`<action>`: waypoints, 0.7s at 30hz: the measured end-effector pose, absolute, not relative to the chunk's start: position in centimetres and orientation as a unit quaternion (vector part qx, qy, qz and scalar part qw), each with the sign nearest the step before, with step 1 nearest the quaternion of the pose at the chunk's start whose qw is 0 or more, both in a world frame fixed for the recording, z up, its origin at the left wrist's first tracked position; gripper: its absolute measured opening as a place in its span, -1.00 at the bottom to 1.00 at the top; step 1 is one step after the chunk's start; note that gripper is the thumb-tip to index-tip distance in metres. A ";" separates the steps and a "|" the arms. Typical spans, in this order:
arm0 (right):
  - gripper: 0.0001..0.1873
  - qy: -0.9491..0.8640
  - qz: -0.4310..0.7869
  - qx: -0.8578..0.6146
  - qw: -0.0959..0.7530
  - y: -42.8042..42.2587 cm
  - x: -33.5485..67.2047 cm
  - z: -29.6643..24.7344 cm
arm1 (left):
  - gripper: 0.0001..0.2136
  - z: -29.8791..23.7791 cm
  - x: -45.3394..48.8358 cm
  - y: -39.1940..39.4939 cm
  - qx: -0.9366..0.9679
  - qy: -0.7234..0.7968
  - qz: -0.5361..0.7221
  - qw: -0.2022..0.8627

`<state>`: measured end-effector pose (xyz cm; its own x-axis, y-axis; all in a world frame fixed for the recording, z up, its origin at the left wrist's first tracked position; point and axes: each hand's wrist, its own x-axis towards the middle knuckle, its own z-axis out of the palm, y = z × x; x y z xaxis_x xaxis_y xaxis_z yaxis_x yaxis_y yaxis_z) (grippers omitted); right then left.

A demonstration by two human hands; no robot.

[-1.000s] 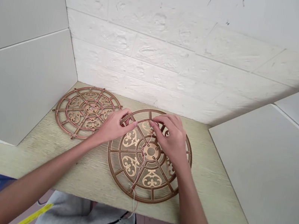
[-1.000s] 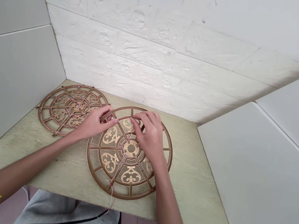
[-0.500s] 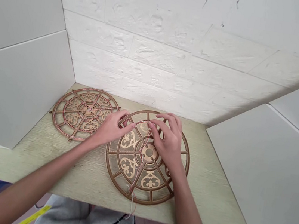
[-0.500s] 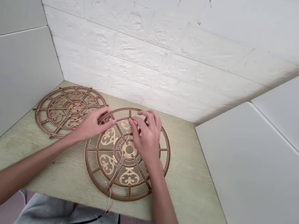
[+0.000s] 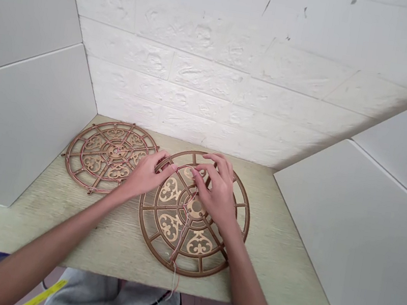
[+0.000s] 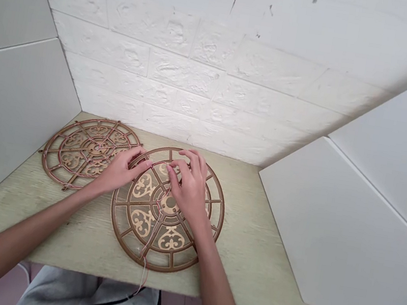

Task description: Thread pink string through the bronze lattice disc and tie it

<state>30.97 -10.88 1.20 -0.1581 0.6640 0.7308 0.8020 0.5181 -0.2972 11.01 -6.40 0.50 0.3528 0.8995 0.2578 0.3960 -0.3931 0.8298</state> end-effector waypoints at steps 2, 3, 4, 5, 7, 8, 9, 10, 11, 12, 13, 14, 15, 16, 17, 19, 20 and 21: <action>-0.93 -0.756 -0.080 -0.480 0.438 -11.0 30.8 1.2 | -0.61 0.4 11.0 -6.3 0.749 0.423 0.372 0.348; -0.94 -0.754 -0.081 -0.478 0.443 -11.0 30.7 1.3 | -0.60 0.3 11.0 -6.3 0.749 0.421 0.372 0.351; -0.94 -0.753 -0.084 -0.474 0.448 -11.1 30.6 1.3 | -0.60 0.3 11.0 -6.2 0.749 0.422 0.369 0.352; -0.95 -0.752 -0.088 -0.470 0.454 -11.1 30.6 1.3 | -0.61 0.2 11.0 -6.1 0.749 0.426 0.364 0.352; -0.95 -0.753 -0.093 -0.460 0.462 -11.3 30.4 1.4 | -0.64 0.0 11.0 -6.0 0.750 0.439 0.353 0.347; -0.95 -0.754 -0.095 -0.454 0.466 -11.3 30.3 1.4 | -0.65 -0.1 11.0 -6.0 0.749 0.446 0.347 0.346; -0.95 -0.754 -0.098 -0.449 0.470 -11.3 30.2 1.4 | -0.66 -0.1 11.0 -6.0 0.747 0.452 0.342 0.347; -0.95 -0.754 -0.099 -0.444 0.475 -11.4 30.1 1.4 | -0.66 -0.1 11.0 -6.0 0.746 0.457 0.338 0.347; -0.95 -0.754 -0.099 -0.439 0.480 -11.4 30.1 1.4 | -0.67 -0.1 11.0 -6.0 0.745 0.461 0.336 0.346; -0.96 -0.754 -0.094 -0.433 0.485 -11.4 30.1 1.4 | -0.67 -0.1 11.0 -6.0 0.745 0.464 0.334 0.344; -0.96 -0.754 -0.086 -0.430 0.489 -11.4 30.2 1.4 | -0.68 -0.1 11.0 -6.0 0.745 0.465 0.333 0.342; -0.96 -0.753 -0.076 -0.430 0.492 -11.4 30.3 1.5 | -0.68 -0.2 10.9 -5.9 0.746 0.465 0.333 0.341; -0.97 -0.753 -0.064 -0.432 0.492 -11.4 30.5 1.5 | -0.68 -0.2 10.9 -5.8 0.748 0.461 0.334 0.343; -0.97 -0.754 -0.048 -0.437 0.488 -11.4 30.8 1.6 | -0.68 -0.3 10.8 -5.7 0.748 0.454 0.336 0.347; -0.97 -0.756 -0.031 -0.442 0.481 -11.4 31.1 1.7 | -0.67 -0.4 10.7 -5.5 0.746 0.447 0.342 0.355; -0.95 -0.763 0.018 -0.452 0.461 -11.3 31.8 1.9 | -0.67 -0.7 10.5 -5.2 0.724 0.437 0.358 0.397; -0.93 -0.766 0.046 -0.455 0.451 -11.3 32.1 2.1 | -0.66 -0.9 10.3 -5.0 0.699 0.435 0.364 0.435; -0.91 -0.769 0.070 -0.458 0.440 -11.3 32.5 2.3 | -0.65 -1.0 10.2 -4.9 0.666 0.435 0.368 0.482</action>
